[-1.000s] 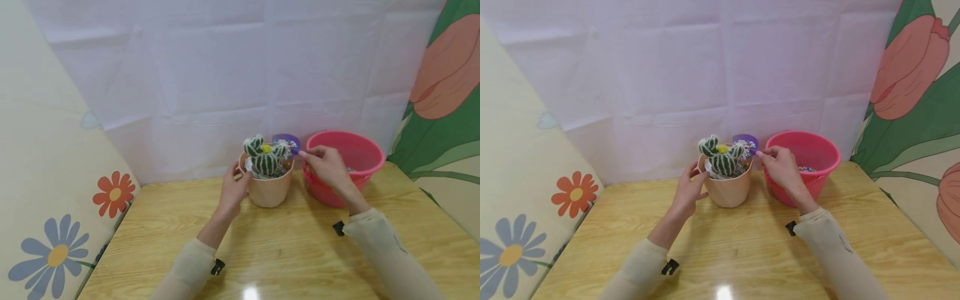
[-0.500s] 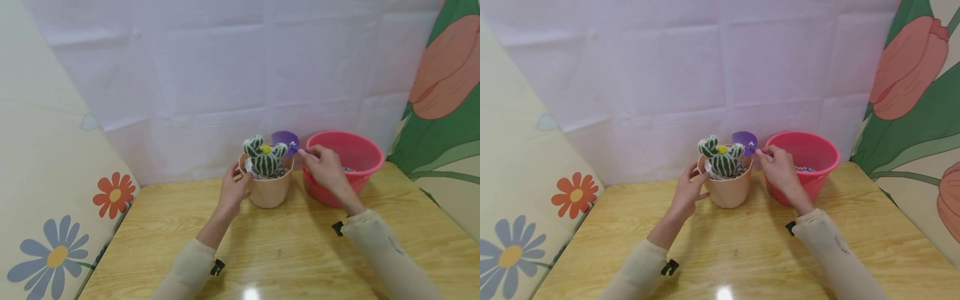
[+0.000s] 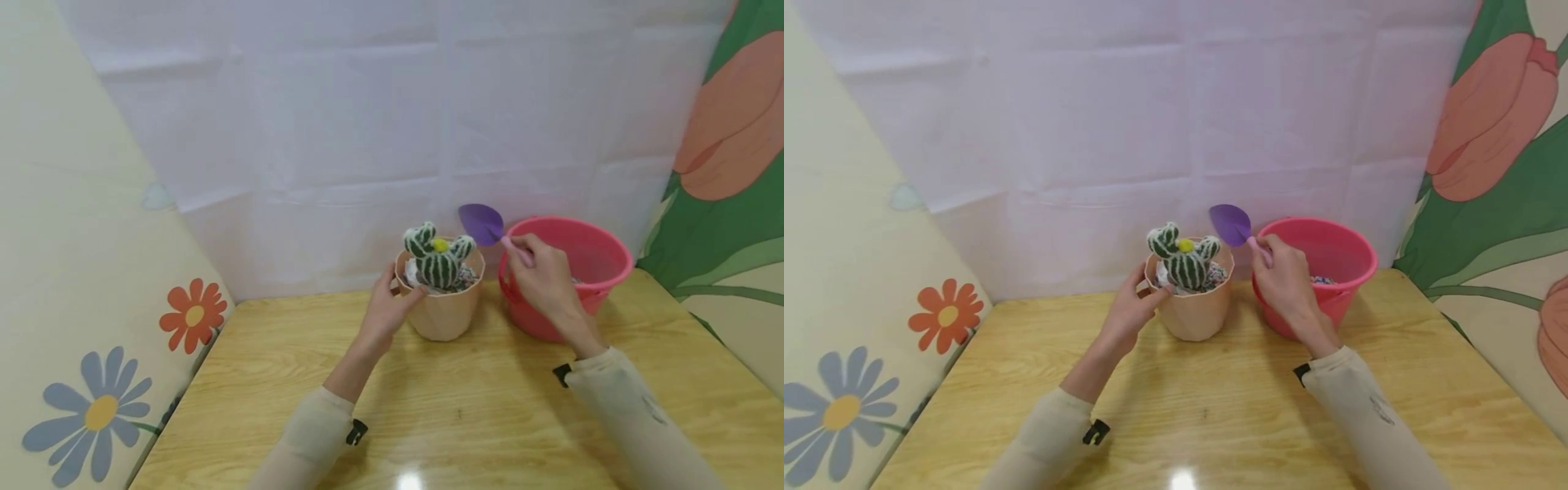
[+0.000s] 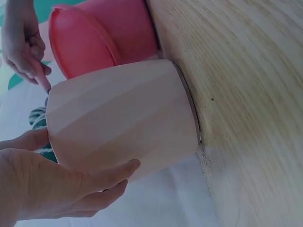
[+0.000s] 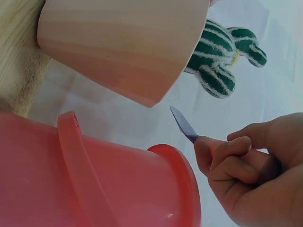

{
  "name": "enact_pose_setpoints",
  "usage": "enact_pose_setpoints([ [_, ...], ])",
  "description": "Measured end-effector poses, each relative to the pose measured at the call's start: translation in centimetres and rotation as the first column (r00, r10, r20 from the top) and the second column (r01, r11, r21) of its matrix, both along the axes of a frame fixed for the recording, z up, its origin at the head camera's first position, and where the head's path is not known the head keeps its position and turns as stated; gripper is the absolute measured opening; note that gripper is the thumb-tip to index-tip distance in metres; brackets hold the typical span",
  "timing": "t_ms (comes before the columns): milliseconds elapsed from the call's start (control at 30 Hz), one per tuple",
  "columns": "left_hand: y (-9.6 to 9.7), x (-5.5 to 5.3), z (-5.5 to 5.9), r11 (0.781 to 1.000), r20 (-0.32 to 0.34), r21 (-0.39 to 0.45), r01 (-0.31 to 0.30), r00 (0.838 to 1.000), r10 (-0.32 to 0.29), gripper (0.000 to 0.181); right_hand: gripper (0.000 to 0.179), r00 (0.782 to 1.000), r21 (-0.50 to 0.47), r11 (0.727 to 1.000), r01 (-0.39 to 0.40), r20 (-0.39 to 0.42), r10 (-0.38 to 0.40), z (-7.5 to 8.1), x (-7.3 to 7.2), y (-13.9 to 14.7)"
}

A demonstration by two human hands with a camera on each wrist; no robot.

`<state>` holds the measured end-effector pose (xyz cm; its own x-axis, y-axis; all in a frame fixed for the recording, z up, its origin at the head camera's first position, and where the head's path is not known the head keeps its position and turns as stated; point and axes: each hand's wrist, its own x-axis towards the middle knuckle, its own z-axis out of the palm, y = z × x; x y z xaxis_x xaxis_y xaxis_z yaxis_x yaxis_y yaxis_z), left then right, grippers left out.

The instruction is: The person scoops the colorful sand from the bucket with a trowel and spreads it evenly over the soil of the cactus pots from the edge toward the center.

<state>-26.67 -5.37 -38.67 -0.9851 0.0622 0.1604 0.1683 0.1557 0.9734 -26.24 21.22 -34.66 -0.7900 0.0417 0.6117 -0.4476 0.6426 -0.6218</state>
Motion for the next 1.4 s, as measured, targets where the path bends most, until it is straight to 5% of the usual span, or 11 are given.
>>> enact_pose_setpoints([
  [400,0.2,-0.1,-0.7,0.998,-0.047,-0.056,0.017,0.999,-0.020,0.111,0.030,0.996,-0.104,0.992,-0.071,0.043,0.076,0.7,0.7,1.4],
  [600,0.0,0.0,-1.0,0.995,0.012,-0.096,-0.005,1.000,0.006,0.125,0.036,0.991,-0.138,0.986,-0.090,0.083,0.102,1.0,1.2,2.1],
  [800,-0.8,-1.4,-0.7,0.976,-0.046,-0.209,0.064,0.996,-0.075,0.133,0.035,0.982,-0.204,0.973,-0.107,0.132,0.136,1.8,1.8,2.7],
  [933,-1.5,-2.4,-0.5,0.957,-0.082,-0.250,0.145,0.982,-0.170,0.134,0.040,0.976,-0.207,0.973,-0.102,0.166,0.138,2.3,2.2,2.9],
  [1167,-2.4,-4.5,-0.6,0.919,-0.170,-0.223,0.324,0.916,-0.364,0.106,0.045,0.972,-0.225,0.970,-0.094,0.190,0.139,2.8,2.8,3.3],
  [1267,-2.4,-4.9,-0.8,0.919,-0.166,-0.251,0.306,0.921,-0.352,0.102,0.046,0.977,-0.219,0.972,-0.081,0.177,0.121,2.9,2.8,3.6],
  [1400,-2.0,-4.7,-1.0,0.929,-0.202,-0.310,0.203,0.940,-0.274,0.101,0.047,0.979,-0.215,0.974,-0.068,0.171,0.106,2.9,2.8,4.1],
])
